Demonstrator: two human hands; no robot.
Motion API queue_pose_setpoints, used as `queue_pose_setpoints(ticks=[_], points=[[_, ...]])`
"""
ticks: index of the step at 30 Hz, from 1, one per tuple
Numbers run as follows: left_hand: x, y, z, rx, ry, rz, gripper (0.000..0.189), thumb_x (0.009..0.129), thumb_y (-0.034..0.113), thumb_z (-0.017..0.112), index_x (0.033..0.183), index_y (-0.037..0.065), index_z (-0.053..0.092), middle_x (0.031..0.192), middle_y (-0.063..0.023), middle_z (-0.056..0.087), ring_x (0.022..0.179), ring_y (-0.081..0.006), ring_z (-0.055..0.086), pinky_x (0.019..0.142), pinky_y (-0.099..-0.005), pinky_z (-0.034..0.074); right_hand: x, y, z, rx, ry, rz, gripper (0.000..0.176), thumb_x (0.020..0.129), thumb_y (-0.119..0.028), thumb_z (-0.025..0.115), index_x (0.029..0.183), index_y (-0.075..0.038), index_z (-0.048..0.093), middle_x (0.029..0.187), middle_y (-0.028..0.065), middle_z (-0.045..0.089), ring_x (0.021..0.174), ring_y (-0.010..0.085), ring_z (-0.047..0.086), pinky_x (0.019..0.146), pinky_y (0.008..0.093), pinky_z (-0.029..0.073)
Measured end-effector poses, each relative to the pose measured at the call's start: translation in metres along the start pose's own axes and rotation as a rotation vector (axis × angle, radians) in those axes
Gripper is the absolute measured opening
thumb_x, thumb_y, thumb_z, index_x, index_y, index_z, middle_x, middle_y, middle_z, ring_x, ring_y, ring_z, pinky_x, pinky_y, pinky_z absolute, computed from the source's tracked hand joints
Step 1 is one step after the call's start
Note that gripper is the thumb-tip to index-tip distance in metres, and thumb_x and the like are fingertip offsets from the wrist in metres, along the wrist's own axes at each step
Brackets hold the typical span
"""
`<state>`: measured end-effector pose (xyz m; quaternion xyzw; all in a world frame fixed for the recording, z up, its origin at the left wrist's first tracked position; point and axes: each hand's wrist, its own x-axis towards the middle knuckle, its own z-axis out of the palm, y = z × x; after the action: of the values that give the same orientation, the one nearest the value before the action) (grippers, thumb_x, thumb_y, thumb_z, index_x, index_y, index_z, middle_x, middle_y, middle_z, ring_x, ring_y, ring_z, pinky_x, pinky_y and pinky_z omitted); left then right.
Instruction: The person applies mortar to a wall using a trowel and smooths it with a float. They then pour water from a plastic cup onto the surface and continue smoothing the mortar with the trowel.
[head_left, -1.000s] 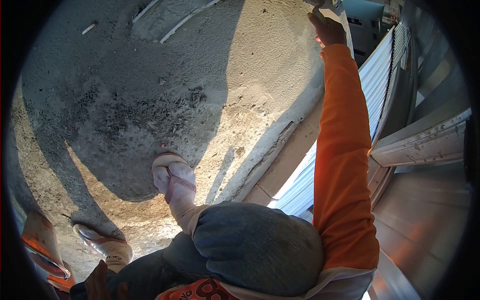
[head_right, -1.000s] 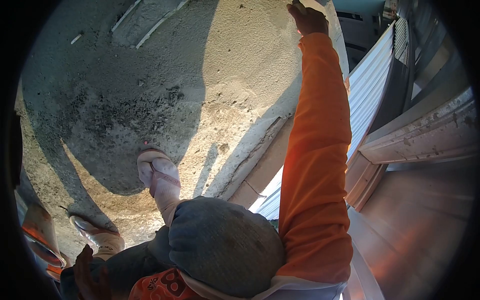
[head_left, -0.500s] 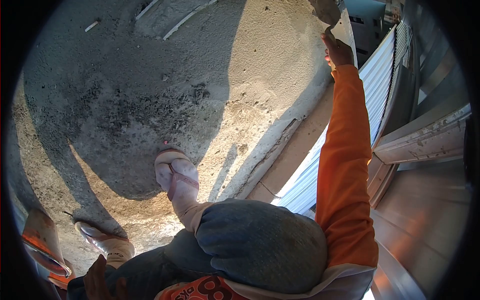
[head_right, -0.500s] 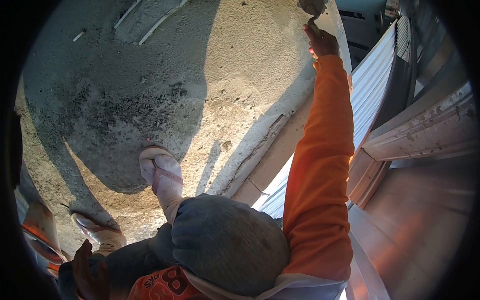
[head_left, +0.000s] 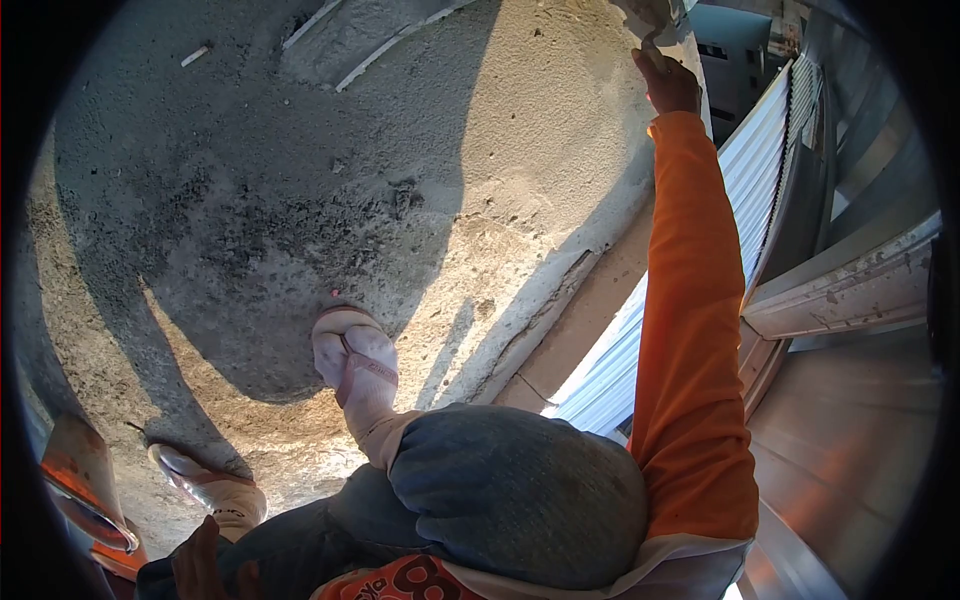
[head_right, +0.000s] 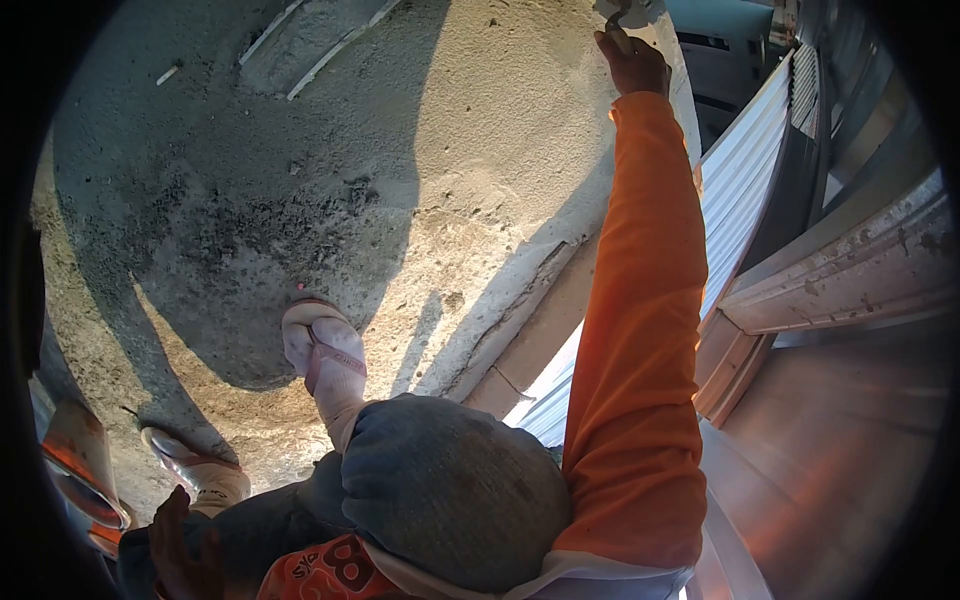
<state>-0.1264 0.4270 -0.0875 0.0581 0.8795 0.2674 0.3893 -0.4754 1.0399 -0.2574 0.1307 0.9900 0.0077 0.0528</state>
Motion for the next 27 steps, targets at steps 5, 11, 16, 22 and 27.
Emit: queue_pose_setpoints(ticks=[5,11,16,22,27], points=[[0.000,0.001,-0.001,-0.024,-0.001,-0.024,0.037,0.088,0.013,0.061,0.121,-0.003,0.054,0.115,-0.0194,0.061,0.102,-0.0329,0.061,0.085,-0.0359,0.050,-0.001,0.011,-0.020,0.116,-0.072,0.086,0.057,0.074,-0.063,0.061,0.090,-0.009,0.070,0.072,0.0092,0.064,0.063,0.0202,0.062,0.064,0.0355,0.048],[0.003,0.003,-0.003,-0.033,-0.024,-0.022,0.038,0.087,0.013,0.060,0.122,-0.002,0.054,0.115,-0.0198,0.060,0.103,-0.0342,0.060,0.086,-0.0375,0.049,-0.011,0.013,-0.042,0.233,-0.104,0.139,0.056,0.075,-0.058,0.064,0.090,-0.004,0.068,0.068,0.0050,0.059,0.058,0.0155,0.059,0.053,0.0310,0.047],[-0.001,0.003,-0.001,-0.031,-0.020,-0.042,0.040,0.086,0.014,0.061,0.122,-0.001,0.054,0.116,-0.0198,0.060,0.104,-0.0347,0.059,0.087,-0.0376,0.049,-0.024,0.008,-0.047,0.283,-0.090,0.151,0.055,0.076,-0.056,0.065,0.089,-0.002,0.067,0.069,0.0047,0.059,0.059,0.0141,0.059,0.052,0.0293,0.047],[-0.004,0.000,-0.002,-0.005,-0.047,-0.024,0.044,0.085,0.015,0.061,0.125,0.000,0.051,0.117,-0.0194,0.059,0.104,-0.0344,0.059,0.087,-0.0390,0.048,-0.053,0.007,-0.039,0.407,0.040,0.216,0.055,0.077,-0.055,0.066,0.094,-0.002,0.068,0.067,0.0034,0.058,0.060,0.0125,0.060,0.050,0.0266,0.047],[0.000,0.000,-0.003,0.011,-0.080,-0.003,0.044,0.086,0.017,0.060,0.126,0.001,0.051,0.117,-0.0192,0.059,0.103,-0.0347,0.059,0.086,-0.0396,0.048,-0.053,-0.009,-0.027,0.191,0.066,0.054,0.055,0.076,-0.057,0.064,0.094,-0.006,0.069,0.066,0.0036,0.062,0.059,0.0157,0.061,0.061,0.0310,0.049]])
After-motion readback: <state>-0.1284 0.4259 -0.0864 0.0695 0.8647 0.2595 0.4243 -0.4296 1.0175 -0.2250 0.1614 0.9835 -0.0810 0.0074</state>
